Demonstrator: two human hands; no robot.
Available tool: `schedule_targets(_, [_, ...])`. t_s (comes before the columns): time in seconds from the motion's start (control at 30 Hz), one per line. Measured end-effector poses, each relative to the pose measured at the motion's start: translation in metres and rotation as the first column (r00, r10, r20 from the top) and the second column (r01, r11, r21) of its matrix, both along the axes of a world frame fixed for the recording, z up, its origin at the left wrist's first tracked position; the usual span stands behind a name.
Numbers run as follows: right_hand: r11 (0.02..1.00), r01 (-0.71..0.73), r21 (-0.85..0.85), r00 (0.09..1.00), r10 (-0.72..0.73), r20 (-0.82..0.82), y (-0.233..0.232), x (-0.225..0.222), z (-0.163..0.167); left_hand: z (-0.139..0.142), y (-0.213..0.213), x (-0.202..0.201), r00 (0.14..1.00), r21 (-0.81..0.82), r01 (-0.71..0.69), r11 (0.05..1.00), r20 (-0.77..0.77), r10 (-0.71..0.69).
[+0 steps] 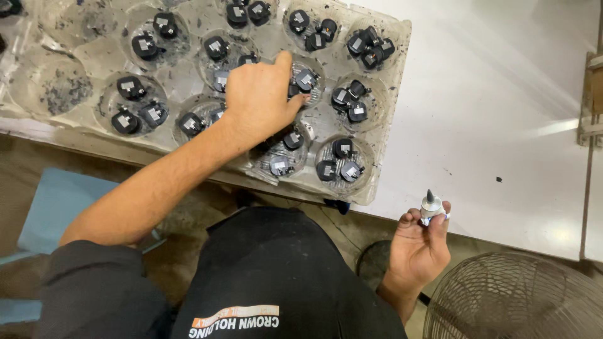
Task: The person picks black plastic plug components one at a time from a molded tray and squeezes adhesive from a tube onto each component, then places the treated component back into the tray. Near the end the person wipes the tube nozzle with a blue cloth and continues treating more components.
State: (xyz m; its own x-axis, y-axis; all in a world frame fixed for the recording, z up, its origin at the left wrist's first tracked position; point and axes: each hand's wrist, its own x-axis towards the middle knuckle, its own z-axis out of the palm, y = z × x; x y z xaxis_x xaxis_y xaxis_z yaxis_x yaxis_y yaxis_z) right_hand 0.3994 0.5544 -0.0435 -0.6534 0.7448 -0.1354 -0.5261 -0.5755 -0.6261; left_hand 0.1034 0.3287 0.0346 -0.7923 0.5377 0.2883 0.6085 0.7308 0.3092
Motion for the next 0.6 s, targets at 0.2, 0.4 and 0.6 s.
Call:
schedule_targets(0.2, [0.999,0.011,0.050,0.998,-0.008,-0.059,-0.055,-0.017,0.014,-0.023,-0.007,-0.031,0.996,0.023,0.084,0.996,0.033,-0.085])
schedule_targets(0.4, [0.970,0.058,0.234,0.998,-0.047,-0.051,-0.103,-0.037,0.012,-0.007,-0.059,-0.027,0.943,0.273,0.202,0.941,0.206,-0.262])
schedule_targets(0.6, [0.843,0.127,0.522,0.991,-0.126,-0.039,-0.148,-0.072,0.002,0.000,-0.116,0.020,0.426,0.867,-0.259,0.425,0.497,-0.756])
